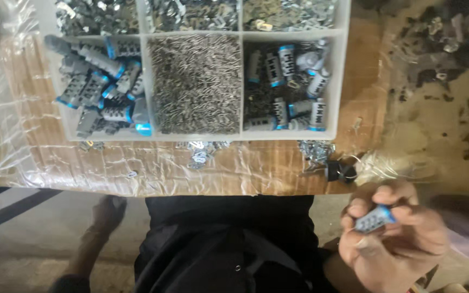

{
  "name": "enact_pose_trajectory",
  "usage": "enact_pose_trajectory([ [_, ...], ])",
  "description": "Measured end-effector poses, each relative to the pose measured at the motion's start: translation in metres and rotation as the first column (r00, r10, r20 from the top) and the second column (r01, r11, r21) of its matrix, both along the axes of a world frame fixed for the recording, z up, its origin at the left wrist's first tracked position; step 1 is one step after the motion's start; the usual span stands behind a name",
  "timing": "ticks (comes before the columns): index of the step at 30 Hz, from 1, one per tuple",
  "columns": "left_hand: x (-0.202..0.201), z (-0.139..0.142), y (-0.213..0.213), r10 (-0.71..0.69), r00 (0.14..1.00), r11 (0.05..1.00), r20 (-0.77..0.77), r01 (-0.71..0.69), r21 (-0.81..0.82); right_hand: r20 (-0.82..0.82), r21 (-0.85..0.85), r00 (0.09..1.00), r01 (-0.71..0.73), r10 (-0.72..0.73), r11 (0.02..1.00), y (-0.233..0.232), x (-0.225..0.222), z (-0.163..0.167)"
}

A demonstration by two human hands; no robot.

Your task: The person sits at a workbench and assembles small gray plastic components with blue ends, inserting metal pins one at a time from a compartment organizer box into each plastic part by hand. They repeatedly pick pins from the box, press them into the plastic bodies, and set finished parts aside.

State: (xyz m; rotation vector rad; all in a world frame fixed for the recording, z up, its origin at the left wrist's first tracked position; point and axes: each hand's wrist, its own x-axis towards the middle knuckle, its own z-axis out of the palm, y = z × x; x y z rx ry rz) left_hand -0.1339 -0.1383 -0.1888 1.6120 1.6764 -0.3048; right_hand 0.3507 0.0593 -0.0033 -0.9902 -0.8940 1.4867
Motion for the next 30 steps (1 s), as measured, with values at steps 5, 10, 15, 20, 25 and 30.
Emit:
enact_pose_trajectory([
  [5, 0.013, 0.044, 0.019, 0.184, 0.955, 0.863, -0.233, -0.270, -0.428, -0.085, 0.001, 0.991, -0.106, 0.106, 0.994, -0.013, -0.019, -0.007],
  [10, 0.139, 0.189, 0.143, -0.216, 0.928, 0.791, 0.303, -0.015, 0.612, -0.069, -0.029, 0.990, -0.127, 0.125, 0.991, -0.003, -0.042, 0.002],
  [15, 0.216, 0.227, 0.247, -0.220, 0.954, 0.591, 0.203, -0.036, 0.806, -0.019, 0.174, 0.899, -0.428, 0.437, 0.887, 0.017, -0.015, 0.015],
  [20, 0.203, 0.245, 0.259, -0.238, 0.936, 0.657, 0.261, -0.043, 0.753, -0.053, 0.020, 0.974, -0.222, 0.222, 0.975, -0.019, 0.007, 0.006],
  [25, 0.202, 0.229, 0.233, -0.165, 0.972, 0.662, 0.169, -0.018, 0.749, -0.062, -0.013, 0.961, -0.271, 0.269, 0.963, -0.022, 0.003, -0.012],
  [30, 0.203, 0.200, 0.208, -0.209, 0.975, 0.616, 0.072, 0.074, 0.784, -0.037, -0.006, 0.951, -0.307, 0.307, 0.952, -0.006, 0.001, 0.003],
])
